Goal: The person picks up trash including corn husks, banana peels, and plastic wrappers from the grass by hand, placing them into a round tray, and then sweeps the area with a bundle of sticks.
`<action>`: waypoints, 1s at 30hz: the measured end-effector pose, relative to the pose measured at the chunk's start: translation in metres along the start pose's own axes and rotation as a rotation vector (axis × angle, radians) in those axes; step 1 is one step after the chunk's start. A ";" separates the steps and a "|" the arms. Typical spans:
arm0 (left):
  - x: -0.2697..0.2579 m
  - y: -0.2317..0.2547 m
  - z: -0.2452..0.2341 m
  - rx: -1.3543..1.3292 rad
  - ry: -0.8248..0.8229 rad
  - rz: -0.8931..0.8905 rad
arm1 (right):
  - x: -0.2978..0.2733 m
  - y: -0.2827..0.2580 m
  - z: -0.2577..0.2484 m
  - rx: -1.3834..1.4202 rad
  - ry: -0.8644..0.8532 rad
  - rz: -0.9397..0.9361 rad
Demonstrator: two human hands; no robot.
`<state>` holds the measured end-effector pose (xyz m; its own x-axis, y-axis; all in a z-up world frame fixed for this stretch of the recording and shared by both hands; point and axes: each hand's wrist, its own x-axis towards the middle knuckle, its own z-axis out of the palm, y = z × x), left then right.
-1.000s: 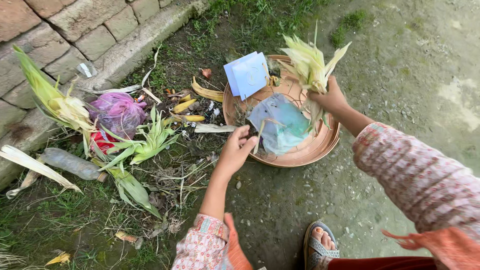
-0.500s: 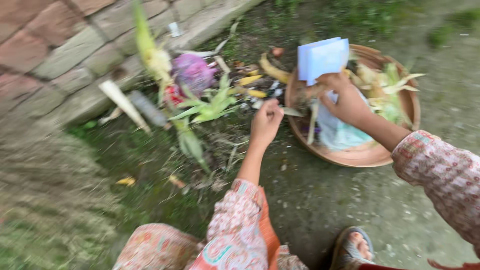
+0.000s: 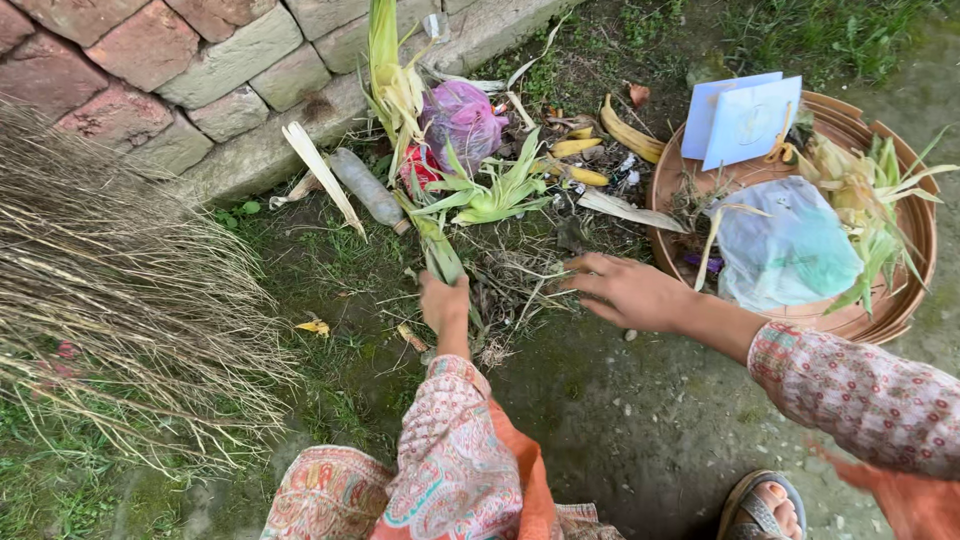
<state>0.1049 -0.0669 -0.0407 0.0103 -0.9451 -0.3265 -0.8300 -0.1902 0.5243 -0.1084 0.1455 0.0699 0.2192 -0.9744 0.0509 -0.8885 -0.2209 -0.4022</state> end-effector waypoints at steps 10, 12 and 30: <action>0.006 0.060 0.015 -0.523 0.009 0.120 | 0.013 0.001 0.007 0.063 -0.064 0.093; 0.005 0.080 0.010 -0.306 -0.195 0.241 | 0.016 0.003 0.007 0.070 -0.080 0.112; 0.067 0.106 0.062 0.675 -0.030 0.845 | -0.004 0.056 0.038 0.224 -0.026 0.192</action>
<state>-0.0170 -0.1340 -0.0558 -0.7153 -0.6934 -0.0865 -0.6983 0.7140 0.0505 -0.1434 0.1386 0.0124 0.0682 -0.9954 -0.0679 -0.8045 -0.0146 -0.5938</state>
